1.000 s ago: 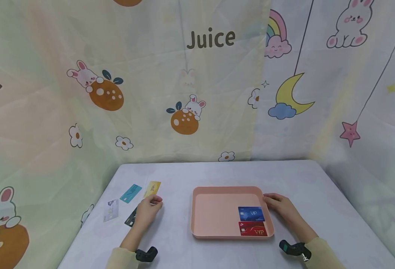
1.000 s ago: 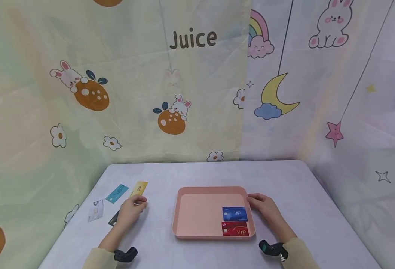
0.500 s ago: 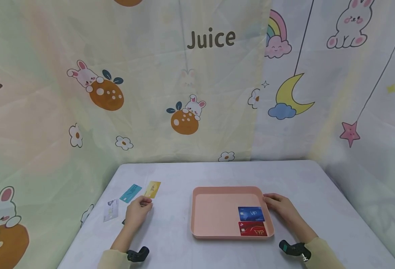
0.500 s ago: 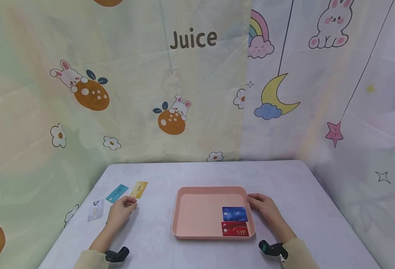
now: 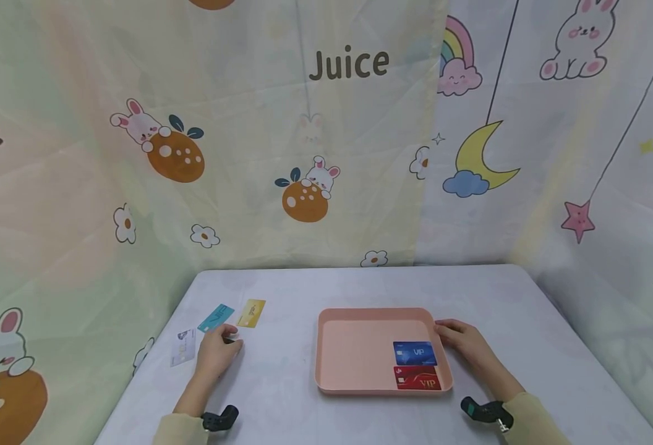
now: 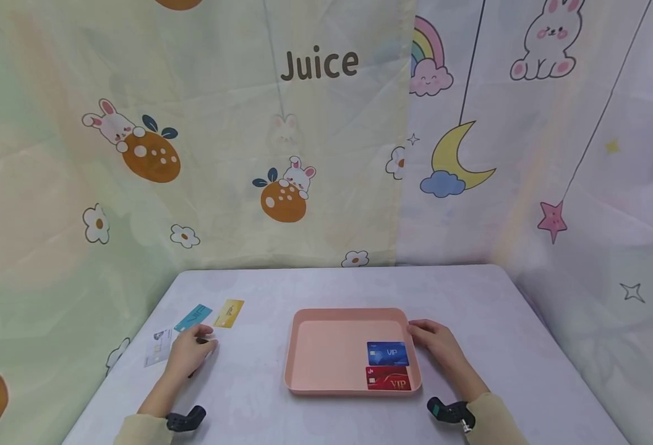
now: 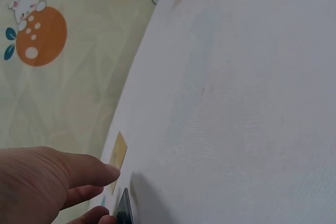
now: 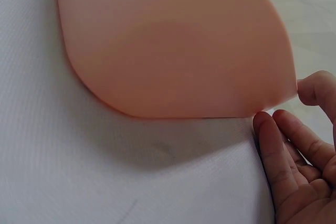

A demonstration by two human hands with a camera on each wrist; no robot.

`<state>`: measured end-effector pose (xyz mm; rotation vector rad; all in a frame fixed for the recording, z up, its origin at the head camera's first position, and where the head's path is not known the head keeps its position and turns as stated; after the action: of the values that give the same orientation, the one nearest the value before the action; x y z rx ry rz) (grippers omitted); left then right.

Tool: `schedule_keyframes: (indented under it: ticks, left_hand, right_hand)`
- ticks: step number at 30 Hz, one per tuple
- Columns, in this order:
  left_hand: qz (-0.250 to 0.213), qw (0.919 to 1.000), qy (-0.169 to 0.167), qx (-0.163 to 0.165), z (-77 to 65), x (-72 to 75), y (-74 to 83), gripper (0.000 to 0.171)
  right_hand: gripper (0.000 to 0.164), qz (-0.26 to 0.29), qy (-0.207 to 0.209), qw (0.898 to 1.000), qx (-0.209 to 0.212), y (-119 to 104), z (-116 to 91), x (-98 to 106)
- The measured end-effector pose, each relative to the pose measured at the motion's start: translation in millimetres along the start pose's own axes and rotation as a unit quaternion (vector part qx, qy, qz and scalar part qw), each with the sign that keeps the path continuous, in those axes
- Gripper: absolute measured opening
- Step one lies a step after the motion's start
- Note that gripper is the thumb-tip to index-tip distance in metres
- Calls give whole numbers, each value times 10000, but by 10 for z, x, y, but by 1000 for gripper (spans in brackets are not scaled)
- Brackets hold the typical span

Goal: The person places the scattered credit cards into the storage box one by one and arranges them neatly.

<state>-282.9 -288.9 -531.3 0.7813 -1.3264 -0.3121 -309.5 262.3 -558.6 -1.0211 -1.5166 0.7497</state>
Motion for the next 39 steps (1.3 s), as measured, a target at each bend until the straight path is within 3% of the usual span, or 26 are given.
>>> schedule_keyframes:
  ticks: [10,20,39]
  left_hand:
    - [458,9989,-28,-93,29,156,-104,39]
    - [1109,9923,-558,24,-20,303,-96,55]
    - [1416,9881,-481,367,-30,264,-70,60]
  right_hand:
    - [70,84,-14,10000,7,-3,-16,-12]
    - [74,29,-2,10000,-35,26,-1,-24]
    - [76,-12,-31,10000,-89,8,-6,-6]
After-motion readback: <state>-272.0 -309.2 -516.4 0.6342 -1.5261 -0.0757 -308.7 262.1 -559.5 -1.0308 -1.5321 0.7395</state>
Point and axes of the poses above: each hand's wrist, its own z-axis towards the middle knuckle, its own x-axis out of the back of the hand, y = z × x, the point moved 1 cm from there along z, towards the middle knuckle, and after that the axes turned 2 degrees about y, right-handed, at the moved point
